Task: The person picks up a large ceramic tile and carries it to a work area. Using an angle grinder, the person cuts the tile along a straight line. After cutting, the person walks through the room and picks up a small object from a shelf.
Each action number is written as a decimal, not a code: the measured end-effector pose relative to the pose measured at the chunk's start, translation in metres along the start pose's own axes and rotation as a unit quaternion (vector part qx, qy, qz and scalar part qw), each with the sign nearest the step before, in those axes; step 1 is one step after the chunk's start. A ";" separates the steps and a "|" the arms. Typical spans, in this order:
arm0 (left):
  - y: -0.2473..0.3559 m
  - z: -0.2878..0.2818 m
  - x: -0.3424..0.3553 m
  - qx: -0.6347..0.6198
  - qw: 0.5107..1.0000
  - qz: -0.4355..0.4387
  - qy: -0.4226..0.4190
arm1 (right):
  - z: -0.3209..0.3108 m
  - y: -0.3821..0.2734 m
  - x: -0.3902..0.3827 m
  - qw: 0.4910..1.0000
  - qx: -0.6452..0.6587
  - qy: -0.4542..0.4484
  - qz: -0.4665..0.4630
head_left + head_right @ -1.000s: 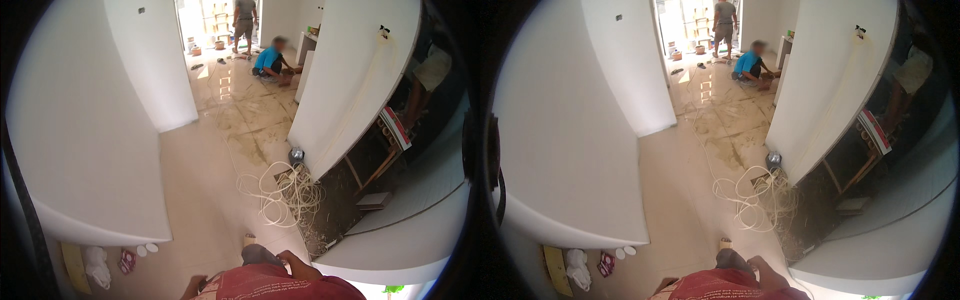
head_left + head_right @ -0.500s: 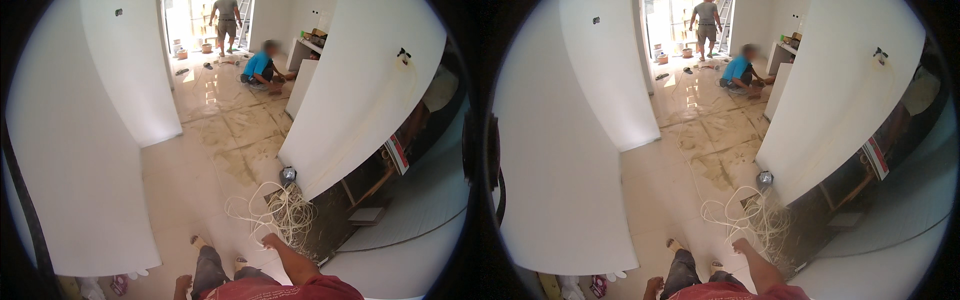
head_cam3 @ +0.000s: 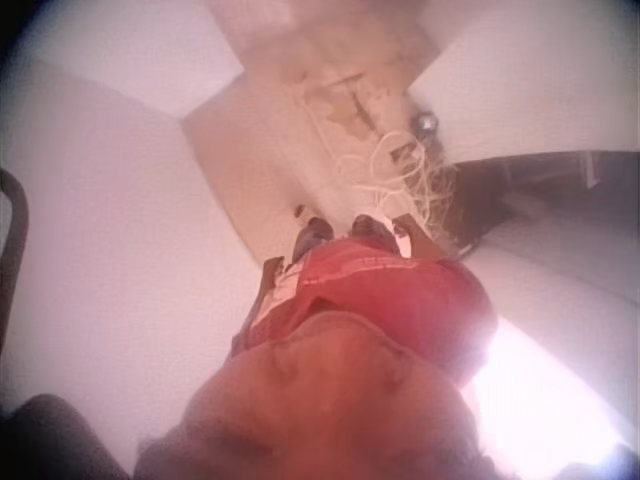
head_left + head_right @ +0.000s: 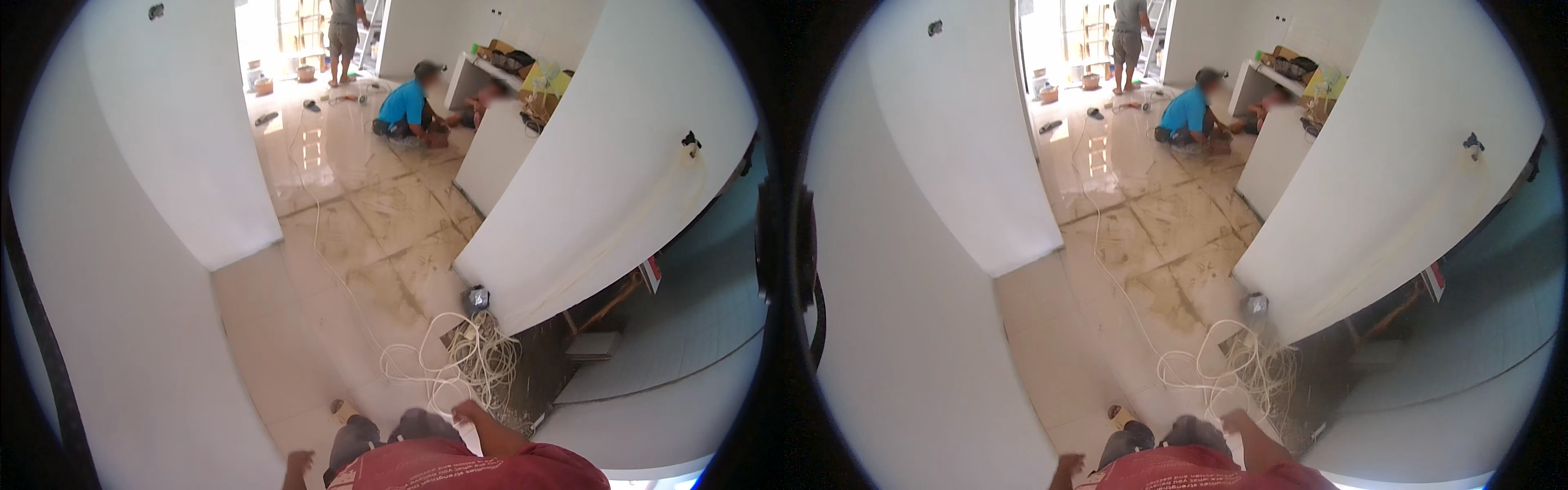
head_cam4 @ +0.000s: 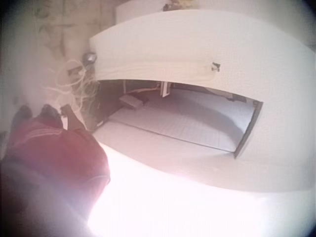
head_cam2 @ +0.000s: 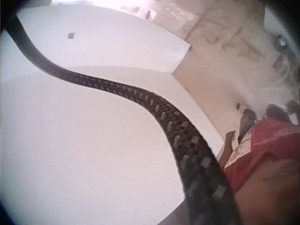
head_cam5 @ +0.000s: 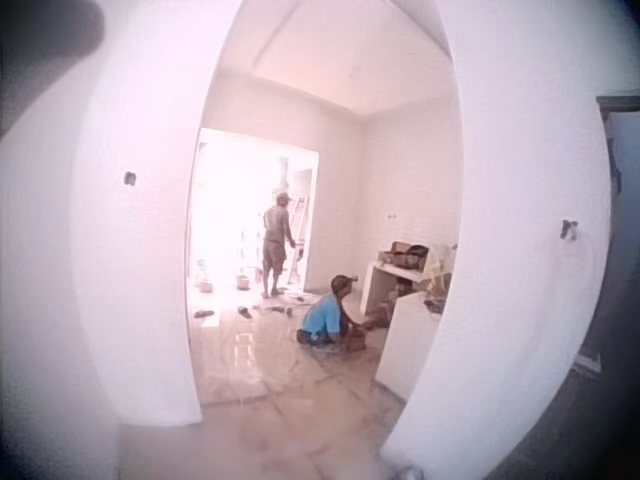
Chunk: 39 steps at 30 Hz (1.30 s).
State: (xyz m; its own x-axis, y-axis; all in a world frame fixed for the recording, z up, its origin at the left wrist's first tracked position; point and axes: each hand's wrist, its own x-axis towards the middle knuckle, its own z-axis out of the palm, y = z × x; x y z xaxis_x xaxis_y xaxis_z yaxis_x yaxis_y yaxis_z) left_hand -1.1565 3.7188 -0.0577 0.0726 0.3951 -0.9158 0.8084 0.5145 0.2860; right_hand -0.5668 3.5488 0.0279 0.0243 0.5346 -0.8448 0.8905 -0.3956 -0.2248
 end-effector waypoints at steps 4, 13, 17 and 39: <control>0.096 -0.103 0.036 0.101 0.985 0.103 0.095 | -0.062 0.004 0.041 0.869 0.460 0.177 0.040; 0.234 -0.191 0.022 -0.021 0.972 0.182 0.146 | -0.164 -0.074 0.038 0.811 0.568 0.019 0.137; 0.203 -0.172 0.039 0.190 0.970 0.128 0.076 | -0.157 -0.078 0.075 0.693 0.648 -0.017 0.316; 0.565 -0.438 0.223 0.367 0.830 0.368 0.201 | -0.557 -0.147 0.278 0.884 0.407 0.177 0.149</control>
State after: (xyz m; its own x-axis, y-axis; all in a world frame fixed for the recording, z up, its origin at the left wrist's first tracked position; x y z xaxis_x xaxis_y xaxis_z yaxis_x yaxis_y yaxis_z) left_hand -0.9394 4.4306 0.0236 0.6229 0.6949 -0.3592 0.7807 -0.5233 0.3415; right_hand -0.4383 4.1716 0.0965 0.4712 0.4589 -0.7532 0.2024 -0.8874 -0.4141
